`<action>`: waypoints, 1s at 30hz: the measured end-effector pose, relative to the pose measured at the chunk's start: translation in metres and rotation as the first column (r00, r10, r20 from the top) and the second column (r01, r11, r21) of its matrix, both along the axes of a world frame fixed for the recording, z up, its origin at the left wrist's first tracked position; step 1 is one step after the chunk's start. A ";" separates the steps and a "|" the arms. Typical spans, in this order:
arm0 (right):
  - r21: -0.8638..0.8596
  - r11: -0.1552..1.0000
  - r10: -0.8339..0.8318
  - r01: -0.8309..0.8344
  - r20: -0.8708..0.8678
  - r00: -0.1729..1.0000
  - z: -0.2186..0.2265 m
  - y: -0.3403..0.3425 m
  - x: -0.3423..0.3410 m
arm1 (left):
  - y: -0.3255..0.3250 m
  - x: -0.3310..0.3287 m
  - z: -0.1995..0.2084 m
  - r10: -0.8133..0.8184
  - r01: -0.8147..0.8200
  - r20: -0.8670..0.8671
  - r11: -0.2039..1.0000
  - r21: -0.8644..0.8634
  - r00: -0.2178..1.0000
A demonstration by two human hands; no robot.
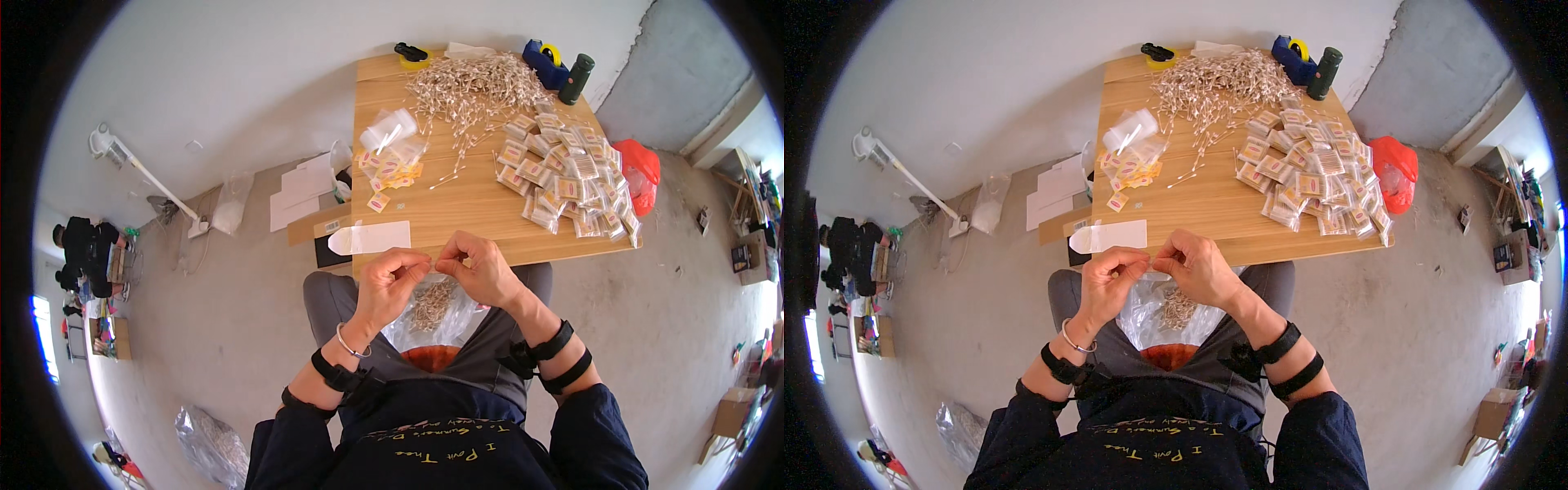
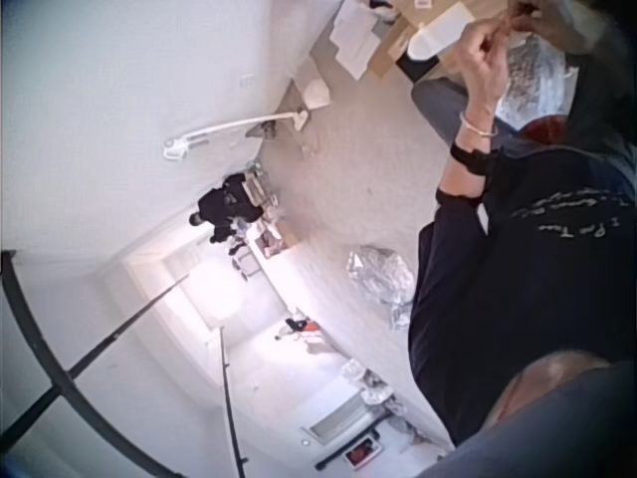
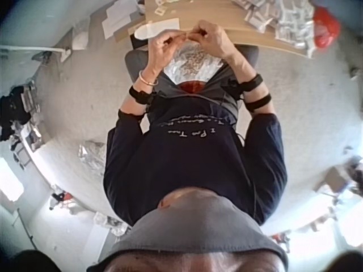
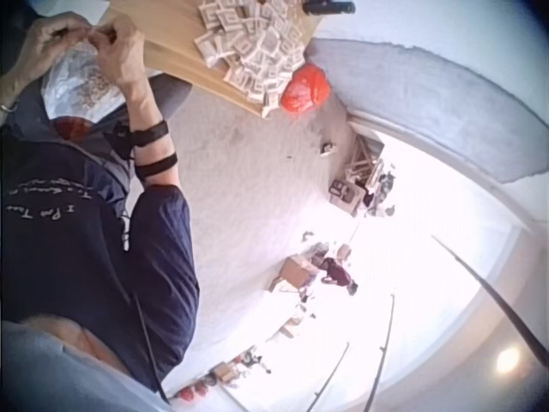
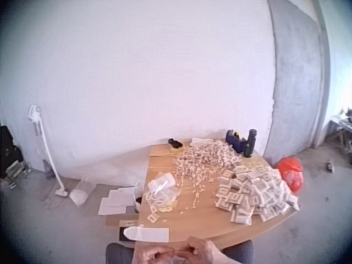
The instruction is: Packaging cotton swabs into small plastic bags and sealing them with stickers.
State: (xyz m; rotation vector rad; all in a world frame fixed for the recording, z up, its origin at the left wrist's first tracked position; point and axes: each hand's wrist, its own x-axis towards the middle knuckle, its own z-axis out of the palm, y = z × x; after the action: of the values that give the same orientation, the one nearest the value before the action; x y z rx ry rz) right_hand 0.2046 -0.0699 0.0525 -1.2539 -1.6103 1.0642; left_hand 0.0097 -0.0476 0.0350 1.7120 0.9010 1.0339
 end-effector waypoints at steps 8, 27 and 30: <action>0.267 0.963 -0.052 0.033 0.063 0.997 0.002 0.003 -0.005 | -0.001 0.000 0.004 0.046 -0.023 0.100 0.976 -0.218 0.994; 0.246 0.968 -0.059 0.049 0.033 0.998 0.006 0.002 -0.007 | -0.004 0.004 0.003 0.036 -0.034 0.012 0.992 -0.122 0.999; 0.179 0.979 -0.098 0.093 0.016 0.995 0.002 0.003 -0.005 | -0.007 0.004 0.008 0.052 -0.049 0.019 0.989 -0.137 0.998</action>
State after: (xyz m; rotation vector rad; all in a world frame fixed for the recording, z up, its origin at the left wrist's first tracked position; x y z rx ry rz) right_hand 0.1993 -0.0669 0.0546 -1.2150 -1.6086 0.8295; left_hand 0.0140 -0.0549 0.0433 1.5682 0.9827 0.9996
